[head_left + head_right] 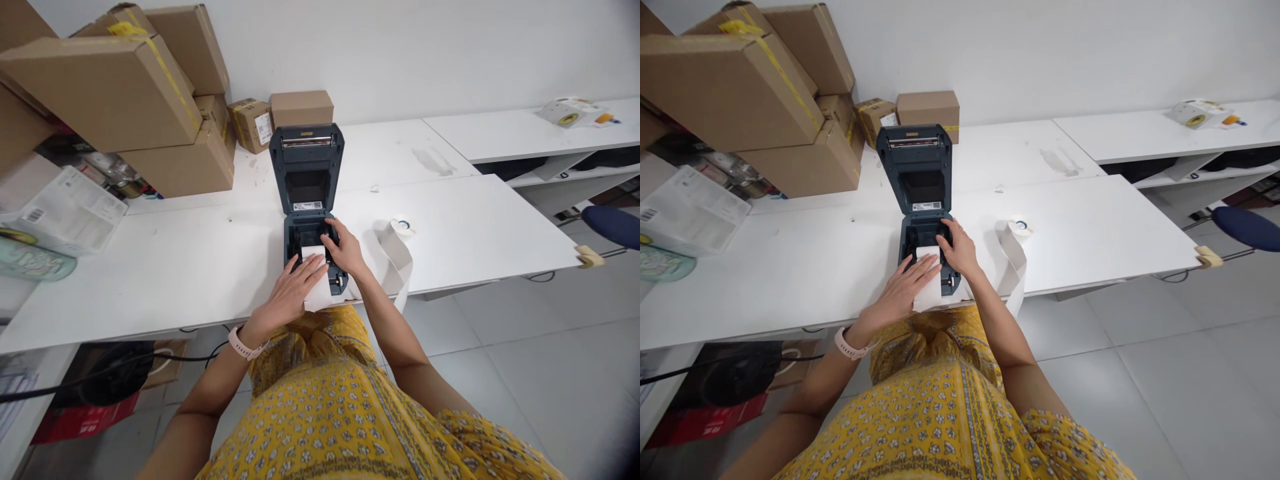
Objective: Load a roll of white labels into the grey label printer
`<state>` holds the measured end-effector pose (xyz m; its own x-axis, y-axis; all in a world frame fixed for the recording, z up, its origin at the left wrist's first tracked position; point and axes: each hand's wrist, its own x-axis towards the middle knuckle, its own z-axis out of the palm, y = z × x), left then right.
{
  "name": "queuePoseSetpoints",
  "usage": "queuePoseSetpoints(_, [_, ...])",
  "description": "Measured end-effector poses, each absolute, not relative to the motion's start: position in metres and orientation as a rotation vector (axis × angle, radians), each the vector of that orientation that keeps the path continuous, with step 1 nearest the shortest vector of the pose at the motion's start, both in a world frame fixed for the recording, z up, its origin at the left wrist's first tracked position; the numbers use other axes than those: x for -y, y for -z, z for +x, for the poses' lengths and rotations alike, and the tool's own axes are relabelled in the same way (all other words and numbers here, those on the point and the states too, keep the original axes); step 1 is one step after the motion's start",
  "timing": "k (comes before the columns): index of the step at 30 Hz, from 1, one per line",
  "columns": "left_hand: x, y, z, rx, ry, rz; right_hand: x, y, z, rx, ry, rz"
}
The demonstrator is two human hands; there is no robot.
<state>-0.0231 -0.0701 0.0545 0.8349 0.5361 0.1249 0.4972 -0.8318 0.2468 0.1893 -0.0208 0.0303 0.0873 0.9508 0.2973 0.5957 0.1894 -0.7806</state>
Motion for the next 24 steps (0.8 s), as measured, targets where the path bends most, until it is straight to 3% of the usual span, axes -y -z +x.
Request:
queuePoseSetpoints(16, [0.085, -0.047, -0.02, -0.82, -0.425, 2.863, 0.028, -0.037, 0.189, 1.516, -0.404, -1.527])
queuePoseSetpoints(20, [0.106, -0.033, -0.018, -0.82, -0.727, 2.852, 0.001, -0.081, 0.2, 1.384, -0.055, -1.316])
queuePoseSetpoints(24, [0.121, -0.029, -0.018, -0.814, -0.98, 2.763, -0.076, -0.142, 0.22, 1.452, 0.091, -1.119])
